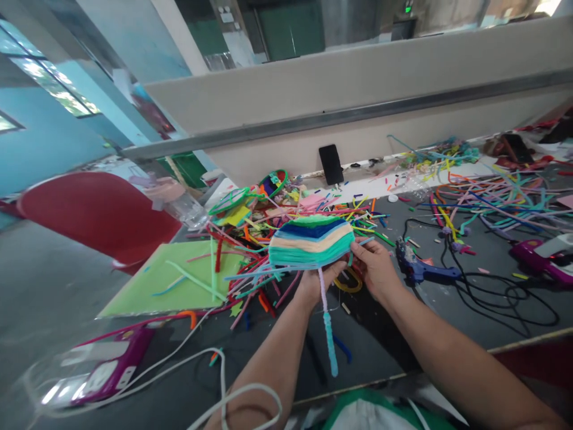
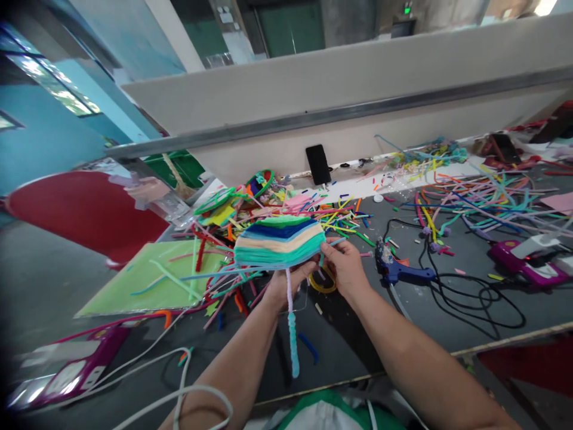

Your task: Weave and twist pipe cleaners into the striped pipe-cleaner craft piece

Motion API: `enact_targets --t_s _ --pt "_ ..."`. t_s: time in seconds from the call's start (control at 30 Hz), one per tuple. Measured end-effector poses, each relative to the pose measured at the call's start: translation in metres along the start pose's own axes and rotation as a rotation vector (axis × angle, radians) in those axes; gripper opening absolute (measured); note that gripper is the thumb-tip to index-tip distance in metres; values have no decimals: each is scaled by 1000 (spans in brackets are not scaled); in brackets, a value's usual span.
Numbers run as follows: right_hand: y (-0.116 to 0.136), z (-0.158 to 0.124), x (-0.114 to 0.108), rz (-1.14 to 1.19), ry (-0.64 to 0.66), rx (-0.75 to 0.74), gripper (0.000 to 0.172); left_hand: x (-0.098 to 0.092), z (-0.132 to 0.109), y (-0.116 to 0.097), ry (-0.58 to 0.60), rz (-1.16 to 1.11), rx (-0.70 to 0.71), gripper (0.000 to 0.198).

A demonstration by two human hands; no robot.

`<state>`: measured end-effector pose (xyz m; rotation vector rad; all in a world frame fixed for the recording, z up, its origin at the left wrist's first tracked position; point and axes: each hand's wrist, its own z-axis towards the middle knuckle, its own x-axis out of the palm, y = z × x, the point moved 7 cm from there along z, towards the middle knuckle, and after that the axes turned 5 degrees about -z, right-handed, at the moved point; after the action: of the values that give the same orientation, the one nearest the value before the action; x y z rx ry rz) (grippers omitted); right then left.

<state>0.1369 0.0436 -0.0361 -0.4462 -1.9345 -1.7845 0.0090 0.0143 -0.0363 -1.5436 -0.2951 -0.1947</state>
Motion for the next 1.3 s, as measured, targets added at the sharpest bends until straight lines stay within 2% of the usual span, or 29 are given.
enact_targets --t_s 0.1,0.17,0.23,0.4,0.57,0.63,0.77,0.87,1.03,1.3 --pt "9 4 -8 6 -61 -77 29 -2 6 5 91 -111 -73 26" --pt "13 6 -12 11 -89 -105 29 -3 7 7 148 -204 -165 32" --pt "15 8 -16 20 -104 -114 29 -8 7 4 155 -276 -211 37" --pt "15 10 -19 -25 -87 -118 28 -21 6 -14 172 -433 -184 30" --pt "16 9 -21 -119 -114 -178 24 -16 -1 -13 270 -387 -214 25" --pt "15 8 -21 -154 -129 -196 23 -14 0 -6 227 -372 -210 29" --pt "15 6 -21 -200 -145 -228 20 -19 9 -1 5 -360 -84 43" --pt "16 5 -20 -233 -139 -236 19 -20 10 1 -85 -345 -49 45" --pt "17 5 -19 -241 -134 -236 19 -19 6 3 -136 -312 -111 37" --pt "22 7 -29 -458 -192 -257 26 -23 8 2 -173 -256 -70 28"
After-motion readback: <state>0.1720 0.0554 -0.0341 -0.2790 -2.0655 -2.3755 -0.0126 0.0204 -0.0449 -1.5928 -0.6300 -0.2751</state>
